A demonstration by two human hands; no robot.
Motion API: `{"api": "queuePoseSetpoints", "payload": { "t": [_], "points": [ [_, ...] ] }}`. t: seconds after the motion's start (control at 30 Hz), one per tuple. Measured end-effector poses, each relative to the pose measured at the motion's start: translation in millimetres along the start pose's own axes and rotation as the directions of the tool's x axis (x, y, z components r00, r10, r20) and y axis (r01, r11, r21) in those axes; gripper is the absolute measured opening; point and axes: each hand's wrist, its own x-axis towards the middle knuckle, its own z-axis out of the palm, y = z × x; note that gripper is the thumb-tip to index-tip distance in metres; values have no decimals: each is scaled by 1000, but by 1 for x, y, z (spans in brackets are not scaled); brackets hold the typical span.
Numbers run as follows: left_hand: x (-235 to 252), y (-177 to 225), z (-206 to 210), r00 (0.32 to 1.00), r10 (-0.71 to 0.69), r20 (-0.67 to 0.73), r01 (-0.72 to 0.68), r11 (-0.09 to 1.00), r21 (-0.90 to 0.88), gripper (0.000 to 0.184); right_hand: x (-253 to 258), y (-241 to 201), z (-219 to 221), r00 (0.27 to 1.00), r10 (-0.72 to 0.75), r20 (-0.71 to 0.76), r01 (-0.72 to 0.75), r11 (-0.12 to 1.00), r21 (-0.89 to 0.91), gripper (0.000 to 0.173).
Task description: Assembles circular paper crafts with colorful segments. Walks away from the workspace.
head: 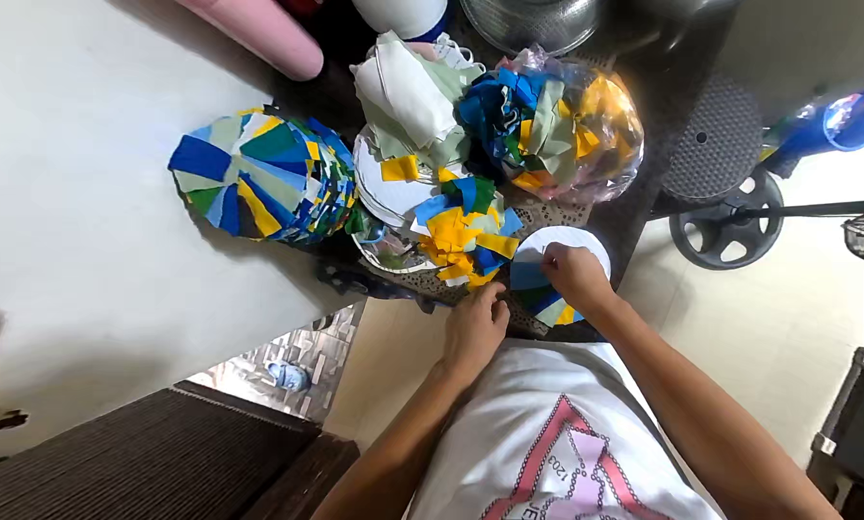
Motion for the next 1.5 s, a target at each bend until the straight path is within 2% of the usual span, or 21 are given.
{"api": "queuePoseSetpoints", "payload": {
  "t": [0.17, 0.37, 0.47, 0.53, 0.6, 0.67, 0.73, 0.8, 0.87, 0.93, 1.07, 1.23, 1.4, 1.5],
  "points": [
    [1, 7, 3, 998, 59, 8, -60, 995, 84, 39, 0, 0, 1, 1000, -9, -8, 9, 1000, -9, 16],
    [7, 16, -1, 985, -27, 170, -6, 982, 189, 43, -1, -5, 2, 1000, 20, -14, -22, 994, -106, 17],
    [8, 15, -1, 985, -21, 170, -14, 979, 205, 42, -7, -2, 5, 991, -76, -114, 58, 987, -150, 21],
    [8, 14, -2, 984, -22, 178, -16, 977, 214, 42, -15, 1, 8, 974, -148, -171, 124, 982, -144, 17],
    [9, 14, -2, 984, -19, 178, -19, 977, 211, 44, -22, 7, 11, 971, -171, -169, 146, 978, -150, 18],
    [11, 14, -3, 980, -28, 197, -12, 979, 203, 46, -25, 14, 12, 988, -114, -106, 99, 986, -137, 24],
    [13, 16, -7, 975, -25, 223, -16, 983, 183, 46, -29, 26, 6, 991, -60, -119, 55, 998, -44, 26],
    [12, 12, -8, 987, 33, 158, -54, 990, 130, 40, -34, 44, -3, 971, -20, -237, 37, 997, 65, 24],
    [11, 9, -9, 995, 91, 28, -93, 992, 81, 31, -39, 67, -10, 929, 44, -367, 16, 987, 158, 22],
    [14, 6, -15, 994, 90, -68, -86, 994, 65, 26, -44, 89, -14, 893, 120, -434, -31, 978, 205, 22],
    [25, -4, -32, 985, 3, -170, 3, 999, 35, 25, -55, 108, -6, 883, 179, -434, -92, 973, 214, 25],
    [32, -21, -49, 957, -52, -285, 58, 998, 11, 23, -61, 118, 16, 857, 144, -495, -27, 972, 235, 26],
    [31, -24, -53, 951, -49, -306, 66, 997, 47, 21, -63, 117, 21, 836, 118, -535, 8, 974, 226, 25],
    [32, -33, -58, 937, -149, -315, 158, 987, 4, 23, -64, 117, 21, 831, 104, -547, 20, 976, 217, 25]
  ]
}}
